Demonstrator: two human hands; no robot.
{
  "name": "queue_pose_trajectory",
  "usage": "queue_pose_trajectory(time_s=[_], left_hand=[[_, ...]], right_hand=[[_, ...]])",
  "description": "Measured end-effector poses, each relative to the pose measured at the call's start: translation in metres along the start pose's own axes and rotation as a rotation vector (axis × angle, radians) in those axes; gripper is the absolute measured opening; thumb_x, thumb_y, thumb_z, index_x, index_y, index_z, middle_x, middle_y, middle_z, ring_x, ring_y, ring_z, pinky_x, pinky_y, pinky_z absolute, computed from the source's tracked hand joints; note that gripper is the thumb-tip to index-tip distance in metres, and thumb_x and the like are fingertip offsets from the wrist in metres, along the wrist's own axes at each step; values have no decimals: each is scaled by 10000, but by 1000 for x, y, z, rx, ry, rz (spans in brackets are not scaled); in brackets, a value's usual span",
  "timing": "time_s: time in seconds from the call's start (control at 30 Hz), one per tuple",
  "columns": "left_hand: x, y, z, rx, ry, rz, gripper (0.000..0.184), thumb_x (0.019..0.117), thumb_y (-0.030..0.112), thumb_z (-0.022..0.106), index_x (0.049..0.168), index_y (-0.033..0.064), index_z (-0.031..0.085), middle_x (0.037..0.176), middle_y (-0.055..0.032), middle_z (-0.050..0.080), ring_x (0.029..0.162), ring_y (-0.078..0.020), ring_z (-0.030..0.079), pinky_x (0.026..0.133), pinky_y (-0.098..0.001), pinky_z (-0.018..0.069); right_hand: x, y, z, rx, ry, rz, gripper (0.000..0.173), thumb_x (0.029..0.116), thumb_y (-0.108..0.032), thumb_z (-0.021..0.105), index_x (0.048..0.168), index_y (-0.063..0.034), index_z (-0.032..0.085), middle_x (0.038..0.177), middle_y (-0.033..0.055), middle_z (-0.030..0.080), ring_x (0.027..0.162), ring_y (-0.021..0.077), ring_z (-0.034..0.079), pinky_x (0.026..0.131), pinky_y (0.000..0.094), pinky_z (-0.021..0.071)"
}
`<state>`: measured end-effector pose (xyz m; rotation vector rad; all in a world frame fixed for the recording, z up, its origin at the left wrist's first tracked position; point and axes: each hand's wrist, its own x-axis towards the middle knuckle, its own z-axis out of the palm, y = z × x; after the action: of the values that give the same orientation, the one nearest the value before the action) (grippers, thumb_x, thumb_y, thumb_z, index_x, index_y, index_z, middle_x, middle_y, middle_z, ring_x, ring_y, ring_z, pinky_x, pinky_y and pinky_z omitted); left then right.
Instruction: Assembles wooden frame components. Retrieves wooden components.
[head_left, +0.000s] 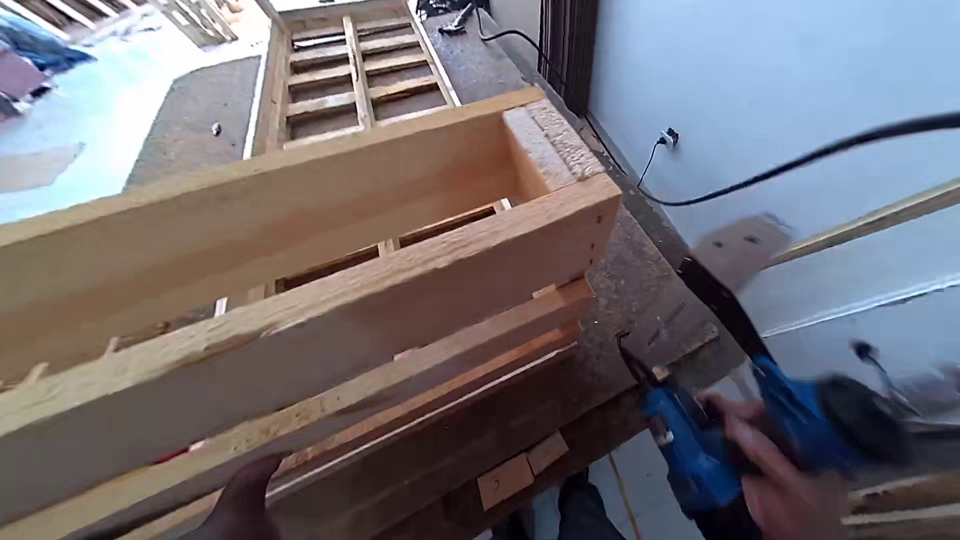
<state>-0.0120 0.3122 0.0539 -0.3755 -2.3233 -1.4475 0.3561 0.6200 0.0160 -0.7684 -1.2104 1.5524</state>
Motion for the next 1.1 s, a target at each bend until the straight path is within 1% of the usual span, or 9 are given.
queue_pose_trajectory(time_s=[0.07,0.1,0.2,0.27,0.4,0.5,0.63,0.9,1.1], left_hand=[[0,12,6,-51,-22,-68,871,804,2,771,1433,-229,214,1369,-310,499,1301,-221,541,1077,-331,481],[-1,16,5,-25,7,-54,959,773,54,824,1455,-220,208,1413,-318,478,1346,-239,512,1105,-342,462],[1,17,-2,91,90,25,1244,698,325,935,1509,-188,143,1514,-354,370,1441,-314,418,1172,-393,395],[2,10,-2,94,125,26,1351,666,353,949,1557,-133,57,1570,-354,287,1477,-342,366,1196,-416,365],[3,-2,-3,106,152,32,1421,607,459,965,1565,-120,90,1589,-353,249,1490,-374,332,1214,-431,338],[3,-4,-3,128,152,23,1440,601,525,950,1559,-133,100,1602,-357,227,1508,-384,300,1229,-427,311],[4,1,-3,120,170,27,1478,580,509,960,1555,-148,64,1599,-391,176,1514,-416,260,1236,-430,287],[3,-4,-3,139,173,38,1446,611,549,936,1552,-150,89,1597,-389,189,1513,-423,261,1239,-443,282],[3,-6,-4,157,178,58,1439,606,556,933,1547,-155,108,1599,-387,188,1513,-430,258,1240,-450,277]], right_hand=[[-28,-37,1,16,-186,-81,107,906,-248,745,1008,-217,737,953,31,749,1018,235,713,1054,489,518],[-38,-52,5,-15,-264,-136,94,930,-281,720,1013,-237,727,936,-3,736,1016,209,703,1081,481,492],[-58,-83,29,-65,-387,-320,207,933,-276,699,1099,-153,714,959,44,738,1061,268,699,1122,529,463],[-61,-98,48,-94,-413,-395,236,936,-266,704,1130,-131,711,974,57,745,1076,278,702,1135,530,458],[-65,-114,80,-105,-376,-411,165,953,-226,692,1101,-160,725,910,21,722,962,219,708,1083,510,498],[-69,-110,96,-76,-297,-402,140,949,-233,708,1077,-182,728,949,19,734,999,220,709,1074,502,507],[-71,-99,108,-64,-231,-421,143,940,-235,719,1071,-178,730,957,30,741,1018,238,713,1078,502,508],[-74,-80,101,-148,-266,-500,175,933,-245,727,1101,-197,716,976,4,733,1063,205,688,1041,417,523],[-80,-77,93,-131,-268,-432,169,940,-245,720,1096,-181,722,1044,46,748,1189,295,663,1130,518,465]])
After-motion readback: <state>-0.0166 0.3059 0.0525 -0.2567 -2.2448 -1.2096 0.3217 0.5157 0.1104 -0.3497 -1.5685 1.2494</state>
